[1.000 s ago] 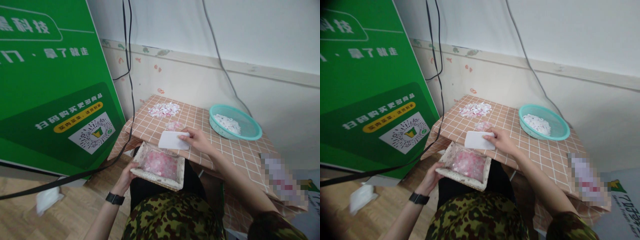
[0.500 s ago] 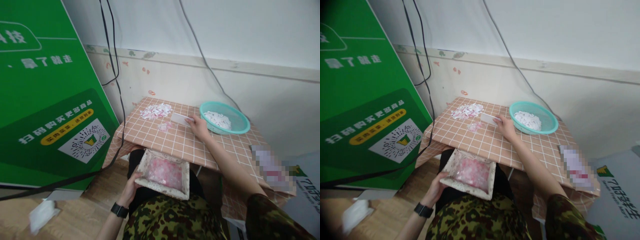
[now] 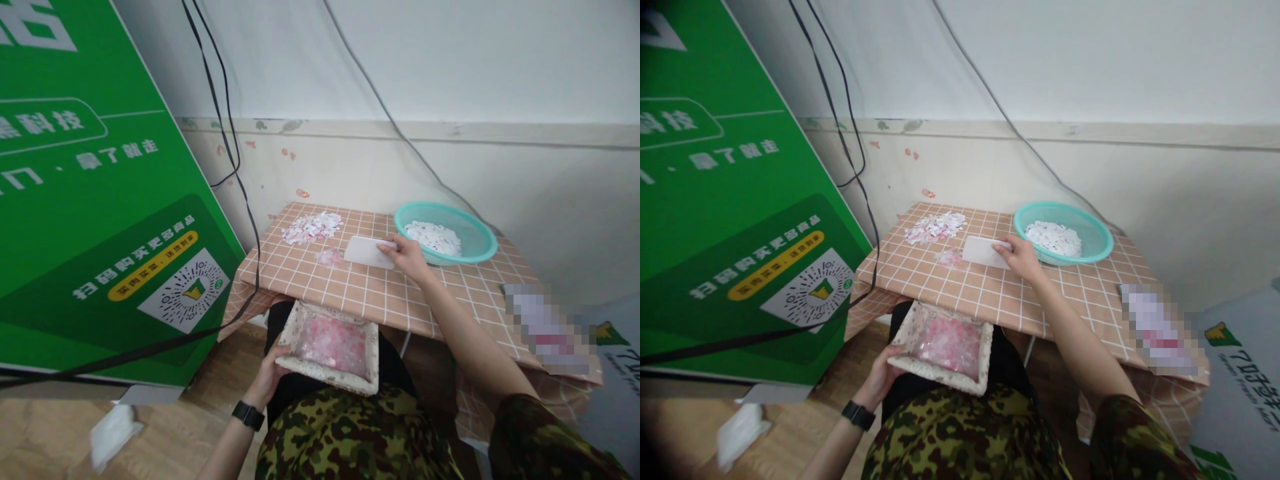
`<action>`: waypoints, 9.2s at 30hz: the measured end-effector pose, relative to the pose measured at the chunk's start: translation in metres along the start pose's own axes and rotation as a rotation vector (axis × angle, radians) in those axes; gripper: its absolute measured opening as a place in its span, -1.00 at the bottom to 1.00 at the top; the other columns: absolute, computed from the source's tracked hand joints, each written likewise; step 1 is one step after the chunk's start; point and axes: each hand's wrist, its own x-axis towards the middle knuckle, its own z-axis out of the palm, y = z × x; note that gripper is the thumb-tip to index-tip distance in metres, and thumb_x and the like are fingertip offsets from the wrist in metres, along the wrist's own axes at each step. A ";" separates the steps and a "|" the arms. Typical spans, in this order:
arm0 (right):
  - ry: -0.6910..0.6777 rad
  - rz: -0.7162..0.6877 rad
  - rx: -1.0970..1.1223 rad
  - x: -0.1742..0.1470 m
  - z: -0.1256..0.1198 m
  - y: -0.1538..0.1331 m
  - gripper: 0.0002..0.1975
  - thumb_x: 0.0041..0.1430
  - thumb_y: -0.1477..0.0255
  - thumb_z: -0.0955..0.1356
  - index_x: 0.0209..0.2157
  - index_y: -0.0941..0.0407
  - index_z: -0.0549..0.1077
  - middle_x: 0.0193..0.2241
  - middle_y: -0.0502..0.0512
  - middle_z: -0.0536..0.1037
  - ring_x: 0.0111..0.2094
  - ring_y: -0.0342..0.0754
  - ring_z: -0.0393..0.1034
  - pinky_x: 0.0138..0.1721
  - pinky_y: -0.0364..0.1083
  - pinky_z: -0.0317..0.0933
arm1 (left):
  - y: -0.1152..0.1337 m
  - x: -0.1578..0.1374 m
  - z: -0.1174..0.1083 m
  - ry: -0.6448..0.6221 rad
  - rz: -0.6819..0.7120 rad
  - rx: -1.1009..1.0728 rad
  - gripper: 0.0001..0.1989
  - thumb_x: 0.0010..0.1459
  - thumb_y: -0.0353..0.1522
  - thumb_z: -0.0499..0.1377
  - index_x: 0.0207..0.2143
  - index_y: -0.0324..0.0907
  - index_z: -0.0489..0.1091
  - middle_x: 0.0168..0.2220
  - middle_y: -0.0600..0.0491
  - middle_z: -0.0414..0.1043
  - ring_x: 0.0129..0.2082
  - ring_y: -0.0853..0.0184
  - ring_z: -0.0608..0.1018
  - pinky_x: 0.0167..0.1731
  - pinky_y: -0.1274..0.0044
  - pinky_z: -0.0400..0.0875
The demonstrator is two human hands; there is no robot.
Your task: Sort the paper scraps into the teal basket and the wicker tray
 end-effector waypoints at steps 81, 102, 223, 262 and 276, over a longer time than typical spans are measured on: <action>-0.548 0.341 0.685 -0.013 0.024 -0.039 -0.62 -0.15 0.16 0.44 -0.49 0.15 0.30 -0.60 -0.01 0.40 -0.60 -0.19 0.24 -0.65 -0.20 0.02 | 0.028 -0.014 -0.010 0.137 0.032 -0.043 -0.76 -0.10 -0.32 0.21 -0.36 -0.28 0.46 -0.53 0.06 0.49 -0.55 0.30 0.49 -0.52 0.48 0.36; -0.331 0.232 0.494 -0.011 0.038 -0.031 -0.61 -0.08 0.08 0.38 -0.41 0.14 0.39 -0.53 0.03 0.43 -0.52 -0.12 0.28 -0.58 -0.15 0.12 | 0.033 -0.006 -0.003 0.122 0.004 -0.083 -0.74 -0.09 -0.33 0.19 -0.30 -0.25 0.48 -0.49 0.04 0.53 -0.55 0.31 0.50 -0.52 0.50 0.36; -0.133 0.209 0.398 0.002 0.026 -0.009 -0.57 -0.05 0.07 0.35 -0.33 0.16 0.51 -0.40 0.12 0.55 -0.42 0.00 0.41 -0.50 -0.09 0.27 | -0.007 -0.003 0.007 0.051 0.010 -0.006 -0.60 -0.11 -0.31 0.20 -0.16 -0.25 0.41 -0.49 0.06 0.50 -0.50 0.26 0.50 -0.42 0.42 0.37; -0.121 0.306 0.579 0.001 0.025 -0.013 -0.59 -0.06 0.10 0.38 -0.33 0.16 0.48 -0.48 0.08 0.50 -0.54 -0.12 0.32 -0.59 -0.16 0.13 | 0.025 -0.002 -0.008 0.190 -0.001 -0.103 -0.87 -0.15 -0.36 0.22 -0.50 -0.24 0.45 -0.61 0.11 0.45 -0.62 0.36 0.45 -0.57 0.52 0.33; -0.107 0.222 0.418 0.007 0.034 -0.004 -0.59 -0.03 0.10 0.35 -0.33 0.17 0.52 -0.44 0.12 0.53 -0.47 -0.04 0.36 -0.53 -0.12 0.20 | 0.011 -0.001 -0.005 0.107 -0.006 -0.037 -0.83 -0.11 -0.36 0.22 -0.39 -0.22 0.46 -0.51 0.10 0.50 -0.55 0.35 0.48 -0.46 0.49 0.36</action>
